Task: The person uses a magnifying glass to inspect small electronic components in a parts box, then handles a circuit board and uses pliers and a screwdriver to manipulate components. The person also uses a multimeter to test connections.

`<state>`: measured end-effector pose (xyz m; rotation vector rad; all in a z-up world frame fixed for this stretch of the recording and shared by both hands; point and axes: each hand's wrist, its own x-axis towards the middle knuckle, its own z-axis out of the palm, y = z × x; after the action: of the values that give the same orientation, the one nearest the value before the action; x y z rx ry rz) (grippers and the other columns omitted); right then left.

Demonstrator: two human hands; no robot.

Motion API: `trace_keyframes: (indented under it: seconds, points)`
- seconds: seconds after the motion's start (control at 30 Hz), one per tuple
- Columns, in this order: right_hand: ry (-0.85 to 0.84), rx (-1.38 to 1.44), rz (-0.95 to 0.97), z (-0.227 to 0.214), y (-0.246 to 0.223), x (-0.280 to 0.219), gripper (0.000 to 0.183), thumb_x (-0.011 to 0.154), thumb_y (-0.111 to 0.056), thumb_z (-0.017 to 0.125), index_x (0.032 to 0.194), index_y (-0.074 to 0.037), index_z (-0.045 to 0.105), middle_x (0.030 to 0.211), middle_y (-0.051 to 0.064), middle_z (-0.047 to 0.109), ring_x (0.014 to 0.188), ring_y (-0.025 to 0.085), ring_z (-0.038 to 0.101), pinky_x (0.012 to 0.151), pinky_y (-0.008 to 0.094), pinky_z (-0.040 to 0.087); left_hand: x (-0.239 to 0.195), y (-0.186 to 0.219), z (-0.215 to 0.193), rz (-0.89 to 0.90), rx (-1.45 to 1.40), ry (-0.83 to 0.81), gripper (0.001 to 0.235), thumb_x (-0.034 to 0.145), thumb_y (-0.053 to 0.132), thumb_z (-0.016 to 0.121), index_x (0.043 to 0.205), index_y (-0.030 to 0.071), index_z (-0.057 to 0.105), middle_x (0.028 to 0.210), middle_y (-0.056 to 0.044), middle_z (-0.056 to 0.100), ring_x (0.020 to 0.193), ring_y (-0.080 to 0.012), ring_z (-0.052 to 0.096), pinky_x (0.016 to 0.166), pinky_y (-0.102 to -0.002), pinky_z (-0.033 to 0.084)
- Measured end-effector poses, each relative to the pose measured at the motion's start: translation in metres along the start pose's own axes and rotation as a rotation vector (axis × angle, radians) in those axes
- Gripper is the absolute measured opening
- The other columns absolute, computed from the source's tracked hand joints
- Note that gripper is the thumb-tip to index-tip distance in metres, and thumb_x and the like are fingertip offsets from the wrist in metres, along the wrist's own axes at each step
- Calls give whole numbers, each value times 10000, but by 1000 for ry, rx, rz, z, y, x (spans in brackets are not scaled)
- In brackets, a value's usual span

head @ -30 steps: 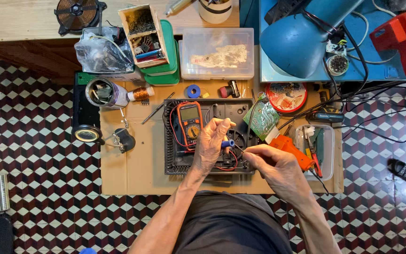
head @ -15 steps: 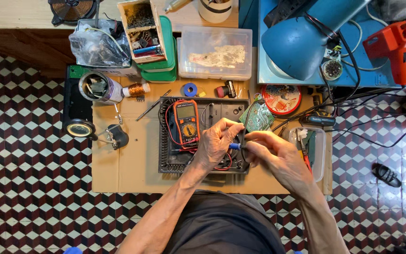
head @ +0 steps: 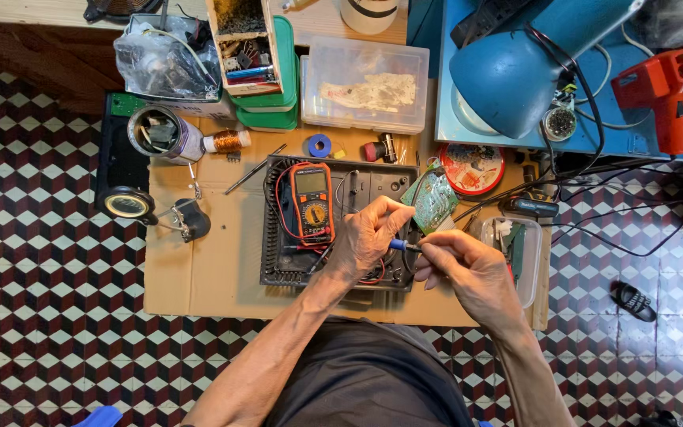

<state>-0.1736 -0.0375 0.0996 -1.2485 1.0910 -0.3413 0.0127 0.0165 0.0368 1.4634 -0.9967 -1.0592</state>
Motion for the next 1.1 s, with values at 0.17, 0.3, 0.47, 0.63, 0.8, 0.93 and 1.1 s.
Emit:
trace_keyframes:
  seconds: [0.17, 0.3, 0.47, 0.63, 0.8, 0.93, 1.1]
  points:
    - [-29, 24, 63, -2, 2, 3, 218, 996, -105, 591, 1107, 56, 687, 863, 141, 743, 737, 181, 735, 658, 298, 597, -2, 0, 3, 102, 17, 16, 202, 1023, 271, 657, 1055, 76, 697, 668, 56, 626, 584, -8, 558, 496, -254, 465]
    - [-66, -47, -52, 1, 5, 3, 202, 1001, -97, 584, 1110, 45, 677, 885, 117, 722, 778, 150, 720, 679, 281, 602, 1, -1, 6, -36, 17, -12, 216, 1003, 291, 671, 1048, 85, 721, 598, 27, 606, 550, -14, 519, 468, -247, 422]
    - [-62, -32, -60, 5, 4, 7, 187, 1000, -87, 586, 1085, 50, 680, 882, 115, 728, 764, 152, 719, 671, 280, 602, 6, -4, 10, -100, -22, 17, 247, 1007, 308, 684, 1017, 66, 729, 608, -14, 616, 577, -20, 489, 474, -258, 412]
    - [-90, -25, -2, 5, 5, 18, 175, 987, -101, 609, 1057, 41, 683, 863, 114, 728, 739, 164, 730, 651, 281, 598, 1, -9, 14, -101, -129, 100, 245, 995, 312, 669, 1029, 73, 712, 745, 17, 754, 661, 12, 600, 553, -228, 502]
    - [-112, 194, 122, -14, 5, 22, 206, 958, -128, 638, 1078, 32, 684, 843, 117, 735, 731, 172, 727, 660, 284, 577, 2, -20, 39, -227, -388, 100, 286, 1024, 318, 672, 1053, 35, 704, 727, -23, 664, 604, -48, 542, 511, -239, 424]
    - [35, 235, -32, 9, 16, 22, 293, 944, -90, 699, 1210, 34, 696, 912, 80, 687, 791, 126, 615, 705, 266, 504, 7, -31, 50, -277, -519, 166, 339, 1022, 369, 626, 1036, 37, 693, 732, 9, 642, 589, -46, 539, 525, -216, 434]
    - [274, 80, -392, 26, 16, 18, 230, 1024, -89, 639, 1166, 89, 669, 1091, 61, 630, 1040, 109, 617, 945, 279, 514, 19, -42, 57, -319, -732, 194, 367, 1030, 375, 642, 1093, 21, 715, 878, 4, 693, 787, -44, 613, 743, -193, 535]
